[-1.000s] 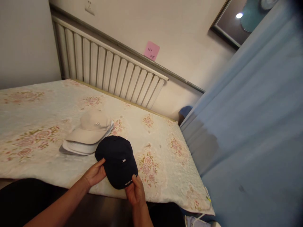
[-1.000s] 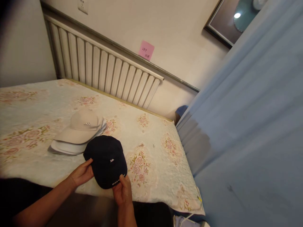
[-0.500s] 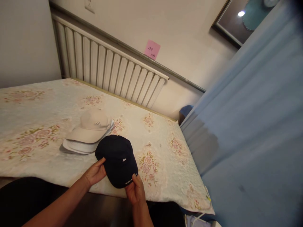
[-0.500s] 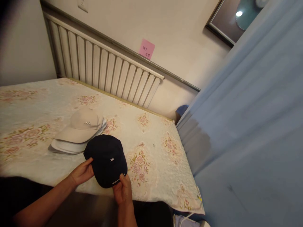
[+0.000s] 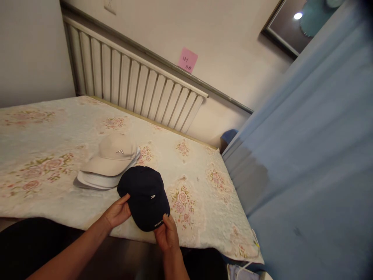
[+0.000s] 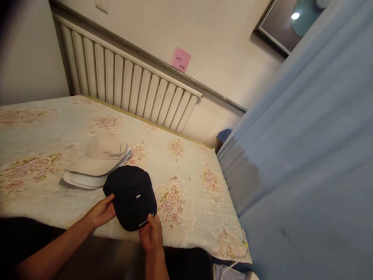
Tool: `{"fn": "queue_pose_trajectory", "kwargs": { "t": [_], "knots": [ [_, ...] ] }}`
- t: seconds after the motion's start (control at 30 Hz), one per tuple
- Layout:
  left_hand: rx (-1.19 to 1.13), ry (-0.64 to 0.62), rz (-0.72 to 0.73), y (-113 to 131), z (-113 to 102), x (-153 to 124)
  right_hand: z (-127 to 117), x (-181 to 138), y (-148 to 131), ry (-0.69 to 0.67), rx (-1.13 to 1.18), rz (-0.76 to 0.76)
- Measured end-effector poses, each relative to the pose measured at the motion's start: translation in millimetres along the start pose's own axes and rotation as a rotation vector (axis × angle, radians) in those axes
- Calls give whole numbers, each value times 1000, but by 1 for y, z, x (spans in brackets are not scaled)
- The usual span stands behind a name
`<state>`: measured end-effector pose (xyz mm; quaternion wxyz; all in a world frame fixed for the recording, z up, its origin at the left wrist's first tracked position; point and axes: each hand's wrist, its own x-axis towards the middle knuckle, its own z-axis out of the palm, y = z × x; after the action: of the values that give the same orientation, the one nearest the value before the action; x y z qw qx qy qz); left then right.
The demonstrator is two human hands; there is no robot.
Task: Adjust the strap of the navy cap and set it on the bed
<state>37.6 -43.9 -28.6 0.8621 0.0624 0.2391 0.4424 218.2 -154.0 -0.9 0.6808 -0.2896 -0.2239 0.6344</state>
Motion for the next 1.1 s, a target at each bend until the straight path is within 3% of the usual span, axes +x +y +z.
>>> {"fn": "queue_pose_trajectory", "kwargs": {
  "t": [0.4,1.1],
  "knots": [
    [-4,-22,2,0,-2,1,-1,0,-1,-45,61,3],
    [41,-3,46,0,-1,2,-1,-1,-1,6,43,27]
  ]
}}
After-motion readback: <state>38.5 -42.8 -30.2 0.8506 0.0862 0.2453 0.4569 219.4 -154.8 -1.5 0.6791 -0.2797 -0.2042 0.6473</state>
